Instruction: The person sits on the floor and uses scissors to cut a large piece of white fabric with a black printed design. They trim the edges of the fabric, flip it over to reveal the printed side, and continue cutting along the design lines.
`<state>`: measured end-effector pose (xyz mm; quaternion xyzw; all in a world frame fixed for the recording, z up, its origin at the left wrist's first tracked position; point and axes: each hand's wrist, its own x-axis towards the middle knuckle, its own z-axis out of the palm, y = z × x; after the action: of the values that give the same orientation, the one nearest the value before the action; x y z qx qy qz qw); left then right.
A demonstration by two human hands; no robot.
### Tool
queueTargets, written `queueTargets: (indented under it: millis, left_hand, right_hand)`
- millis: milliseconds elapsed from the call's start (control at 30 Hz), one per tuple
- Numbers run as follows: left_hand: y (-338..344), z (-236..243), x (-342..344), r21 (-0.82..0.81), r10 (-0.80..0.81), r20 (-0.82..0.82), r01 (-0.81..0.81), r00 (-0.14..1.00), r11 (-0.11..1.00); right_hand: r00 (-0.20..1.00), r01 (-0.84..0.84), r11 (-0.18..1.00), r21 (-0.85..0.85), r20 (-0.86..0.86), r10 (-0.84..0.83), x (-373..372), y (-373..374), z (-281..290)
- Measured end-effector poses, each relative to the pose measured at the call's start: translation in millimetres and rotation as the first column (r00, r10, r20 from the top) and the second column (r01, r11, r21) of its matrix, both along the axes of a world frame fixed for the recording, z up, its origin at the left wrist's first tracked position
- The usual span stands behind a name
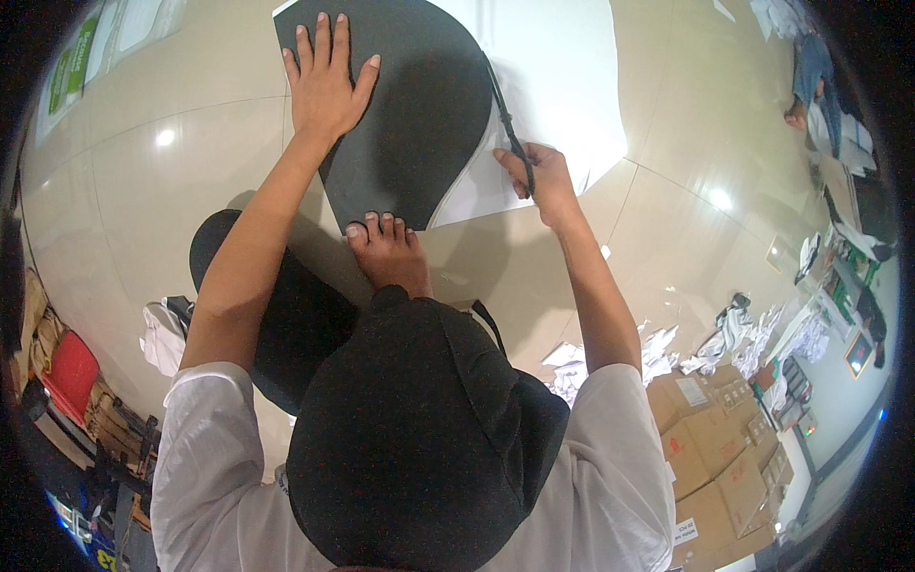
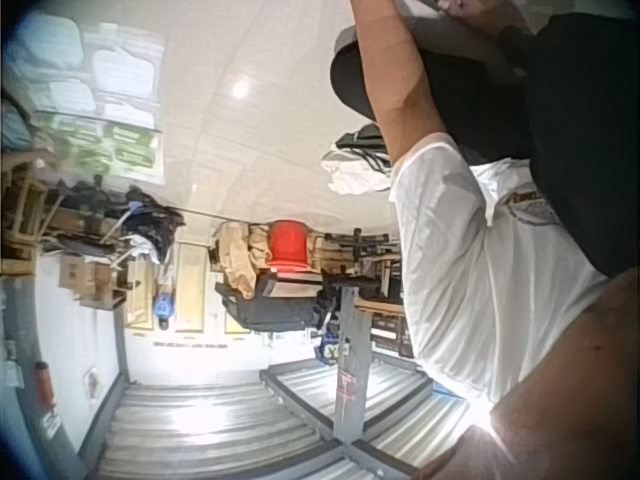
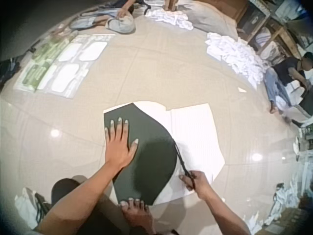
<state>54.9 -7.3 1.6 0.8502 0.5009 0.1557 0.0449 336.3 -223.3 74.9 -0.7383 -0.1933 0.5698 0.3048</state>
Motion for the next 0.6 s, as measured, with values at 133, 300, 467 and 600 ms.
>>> queueTargets:
  millis: [133,300,467,600]
  left_hand:
    - [0,0,0,0.004,0.001,-0.008,-0.001,1.0,1.0]
    - [0,1,0,0.007,0.005,-0.001,-0.005,1.0,1.0]
    - [-1,3,1,0.0,0.009,0.001,-0.009,1.0,1.0]
    - [-1,2,1,0.001,0.008,-0.006,-0.008,1.0,1.0]
  right_hand:
    - [0.999,0.022,1.0,0.01,-0.05,-0.021,5,8,4]
    - [0.999,0.0,0.999,0.037,-0.047,0.002,8,18,1]
    - [0.998,-0.024,0.999,0.033,-0.053,0.026,10,26,-1]
    - [0.999,-0.019,1.0,0.025,-0.049,0.02,9,29,2]
